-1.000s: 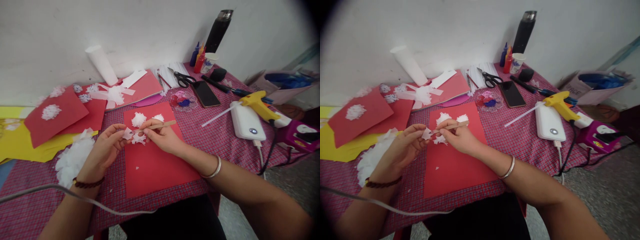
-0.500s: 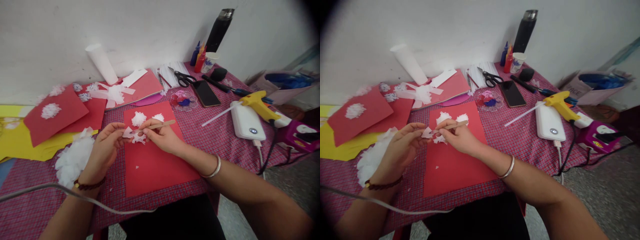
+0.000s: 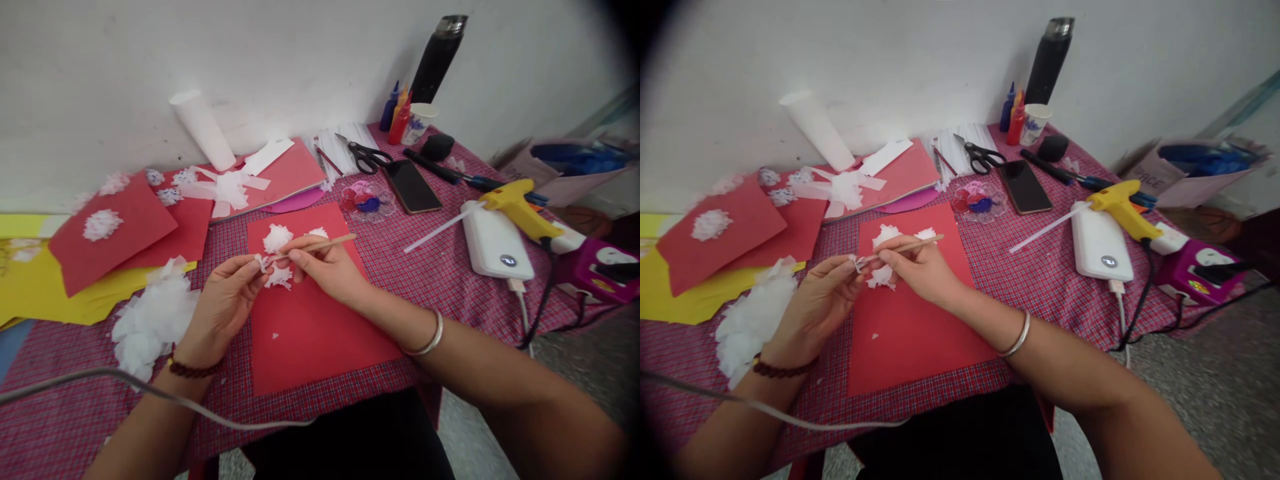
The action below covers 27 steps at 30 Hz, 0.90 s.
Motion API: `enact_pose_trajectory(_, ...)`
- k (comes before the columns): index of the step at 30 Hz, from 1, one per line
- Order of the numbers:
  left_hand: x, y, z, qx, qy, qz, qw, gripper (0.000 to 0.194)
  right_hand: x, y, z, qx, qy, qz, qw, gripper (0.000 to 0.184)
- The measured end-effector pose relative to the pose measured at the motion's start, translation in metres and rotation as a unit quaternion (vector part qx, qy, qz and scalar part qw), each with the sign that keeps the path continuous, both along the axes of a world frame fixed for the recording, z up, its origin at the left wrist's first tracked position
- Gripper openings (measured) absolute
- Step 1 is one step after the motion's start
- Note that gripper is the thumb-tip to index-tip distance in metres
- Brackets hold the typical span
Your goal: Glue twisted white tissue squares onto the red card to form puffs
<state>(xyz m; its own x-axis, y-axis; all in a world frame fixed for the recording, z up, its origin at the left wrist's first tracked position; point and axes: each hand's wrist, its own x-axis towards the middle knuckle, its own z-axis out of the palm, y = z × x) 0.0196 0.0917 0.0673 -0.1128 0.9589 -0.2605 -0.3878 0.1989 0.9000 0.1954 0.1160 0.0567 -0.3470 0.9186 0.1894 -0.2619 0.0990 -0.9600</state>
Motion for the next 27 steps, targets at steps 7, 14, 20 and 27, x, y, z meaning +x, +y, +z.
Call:
enact_pose_trajectory(7, 0.000, -0.016, 0.002, 0.243, 0.424, -0.040, 0.872, 0.009, -0.005, -0.003, 0.000, -0.106, 0.067, -0.035, 0.991, 0.017)
enact_pose_trajectory(14, -0.006, -0.010, 0.010, 0.279, 0.473, -0.031, 0.835, 0.005, -0.005, -0.002, 0.002, -0.228, 0.175, 0.055, 0.956, 0.017)
enact_pose_trajectory(20, -0.023, 0.005, 0.010, 0.218, 0.464, -0.208, 0.833, 0.011, -0.001, 0.010, -0.002, -0.180, 0.056, -0.012, 0.982, 0.023)
enact_pose_trajectory(27, -0.027, 0.023, -0.019, 0.292, 0.550, -0.250, 0.741, 0.017, 0.002, 0.014, -0.007, -0.161, -0.046, -0.011, 0.986, 0.021)
